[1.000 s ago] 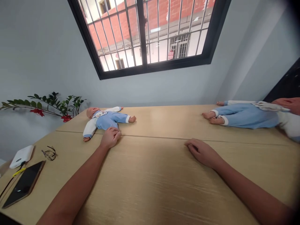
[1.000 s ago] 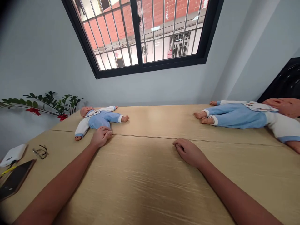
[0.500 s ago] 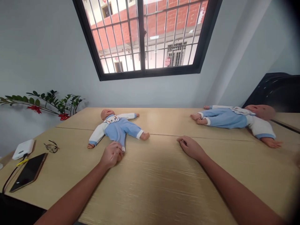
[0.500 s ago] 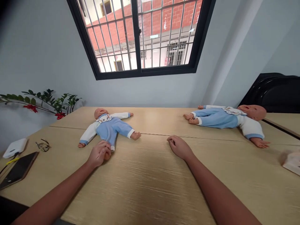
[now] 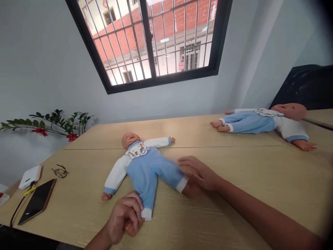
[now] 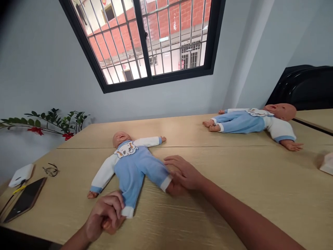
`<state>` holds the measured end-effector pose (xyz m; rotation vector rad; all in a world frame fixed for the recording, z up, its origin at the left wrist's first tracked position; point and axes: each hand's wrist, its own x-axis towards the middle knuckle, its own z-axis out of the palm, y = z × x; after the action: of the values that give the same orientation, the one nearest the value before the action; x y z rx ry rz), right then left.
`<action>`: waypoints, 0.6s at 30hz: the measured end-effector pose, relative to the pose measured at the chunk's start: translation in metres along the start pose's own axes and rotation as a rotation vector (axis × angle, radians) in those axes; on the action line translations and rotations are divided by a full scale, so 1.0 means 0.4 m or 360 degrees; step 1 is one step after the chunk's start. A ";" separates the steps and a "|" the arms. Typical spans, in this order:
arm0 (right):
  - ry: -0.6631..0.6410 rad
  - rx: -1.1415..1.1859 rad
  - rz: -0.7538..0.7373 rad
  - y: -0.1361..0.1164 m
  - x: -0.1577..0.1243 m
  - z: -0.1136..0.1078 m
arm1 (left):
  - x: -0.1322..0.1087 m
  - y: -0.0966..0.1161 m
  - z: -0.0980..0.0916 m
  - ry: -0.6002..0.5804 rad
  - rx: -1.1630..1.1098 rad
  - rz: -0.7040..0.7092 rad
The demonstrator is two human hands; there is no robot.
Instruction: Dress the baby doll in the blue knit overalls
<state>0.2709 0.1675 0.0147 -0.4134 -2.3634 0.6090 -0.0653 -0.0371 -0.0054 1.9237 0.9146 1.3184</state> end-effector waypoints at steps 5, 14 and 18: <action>-0.0425 0.0212 -0.0369 -0.151 0.025 0.023 | 0.014 0.047 0.045 -0.0387 -0.0159 0.0051; -0.0220 0.0301 -0.0183 -0.320 -0.029 0.181 | -0.013 0.076 0.070 -0.0878 -0.0050 -0.0348; -0.0266 0.0219 -0.0186 -0.317 -0.029 0.185 | -0.019 0.146 0.076 -0.0779 0.0040 -0.0605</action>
<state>0.2136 0.0323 0.0248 -0.1676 -2.4637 0.7709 -0.0274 -0.0794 0.0285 1.8510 0.9761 0.5833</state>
